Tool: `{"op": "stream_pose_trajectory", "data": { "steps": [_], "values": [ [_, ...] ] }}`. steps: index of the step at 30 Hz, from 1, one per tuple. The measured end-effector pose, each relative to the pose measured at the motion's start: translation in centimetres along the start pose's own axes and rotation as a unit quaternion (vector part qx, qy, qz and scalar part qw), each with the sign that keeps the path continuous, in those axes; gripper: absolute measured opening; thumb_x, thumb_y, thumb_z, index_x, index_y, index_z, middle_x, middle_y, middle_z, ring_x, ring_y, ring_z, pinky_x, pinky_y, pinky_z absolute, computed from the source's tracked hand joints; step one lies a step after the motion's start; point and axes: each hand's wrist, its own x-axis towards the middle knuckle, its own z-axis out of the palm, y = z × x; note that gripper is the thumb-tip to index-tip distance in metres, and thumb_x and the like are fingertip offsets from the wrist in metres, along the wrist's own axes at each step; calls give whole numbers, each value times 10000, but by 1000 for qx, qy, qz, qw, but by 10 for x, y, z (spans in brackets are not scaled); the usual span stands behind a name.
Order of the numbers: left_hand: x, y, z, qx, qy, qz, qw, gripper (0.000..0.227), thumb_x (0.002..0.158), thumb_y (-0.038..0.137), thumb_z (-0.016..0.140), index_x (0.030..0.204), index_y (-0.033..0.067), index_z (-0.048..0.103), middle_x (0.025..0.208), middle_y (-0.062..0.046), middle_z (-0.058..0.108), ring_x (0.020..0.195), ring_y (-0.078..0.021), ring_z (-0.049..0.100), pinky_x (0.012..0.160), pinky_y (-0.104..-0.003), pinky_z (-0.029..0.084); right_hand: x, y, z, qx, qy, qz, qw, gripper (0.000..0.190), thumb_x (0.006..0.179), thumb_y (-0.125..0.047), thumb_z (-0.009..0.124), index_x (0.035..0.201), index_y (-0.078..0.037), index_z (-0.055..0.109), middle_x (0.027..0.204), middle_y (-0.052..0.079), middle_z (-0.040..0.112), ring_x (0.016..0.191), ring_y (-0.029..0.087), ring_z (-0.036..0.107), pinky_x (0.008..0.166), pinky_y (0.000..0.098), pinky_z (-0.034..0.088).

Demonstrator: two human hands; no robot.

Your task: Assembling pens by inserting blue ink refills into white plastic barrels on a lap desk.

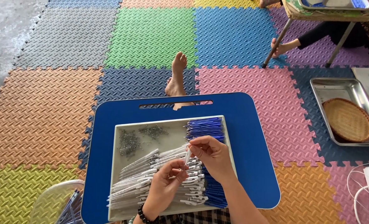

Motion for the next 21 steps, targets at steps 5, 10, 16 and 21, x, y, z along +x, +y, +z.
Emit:
{"op": "stream_pose_trajectory", "data": {
  "steps": [5, 10, 16, 21],
  "values": [
    [2, -3, 1, -19, -7, -14, 1000, 390, 978, 21, 792, 1366, 46, 757, 1172, -86, 870, 979, -158, 842, 870, -282, 745, 3, 3, -10, -12, -18, -9, 1000, 163, 947, -33, 869, 1110, -34, 857, 972, 89, 877, 790, 143, 794, 740, 235, 672],
    [7, -6, 0, -37, -14, -21, 999, 374, 978, -20, 793, 1348, 28, 768, 1149, -87, 866, 932, -149, 807, 818, -281, 715, 6, 10, -19, -42, -40, -2, 998, 169, 962, -42, 862, 1130, -36, 879, 939, 74, 868, 741, 87, 719, 686, 184, 610],
    [17, -12, 5, -45, -4, -22, 999, 386, 993, -16, 774, 1371, 54, 747, 1157, -73, 861, 956, -141, 808, 855, -276, 733, 13, -5, -17, -199, -64, -82, 974, 267, 924, -6, 852, 1160, -127, 883, 1093, 44, 902, 890, 141, 810, 710, 239, 644],
    [21, -20, 8, -36, -3, 17, 999, 383, 985, -28, 766, 1358, 53, 731, 1165, -86, 874, 993, -151, 841, 874, -269, 741, 27, -9, -34, -362, 27, -152, 919, 332, 893, -52, 880, 1217, -126, 863, 1131, 30, 887, 944, 143, 827, 878, 271, 674]
  ]
}}
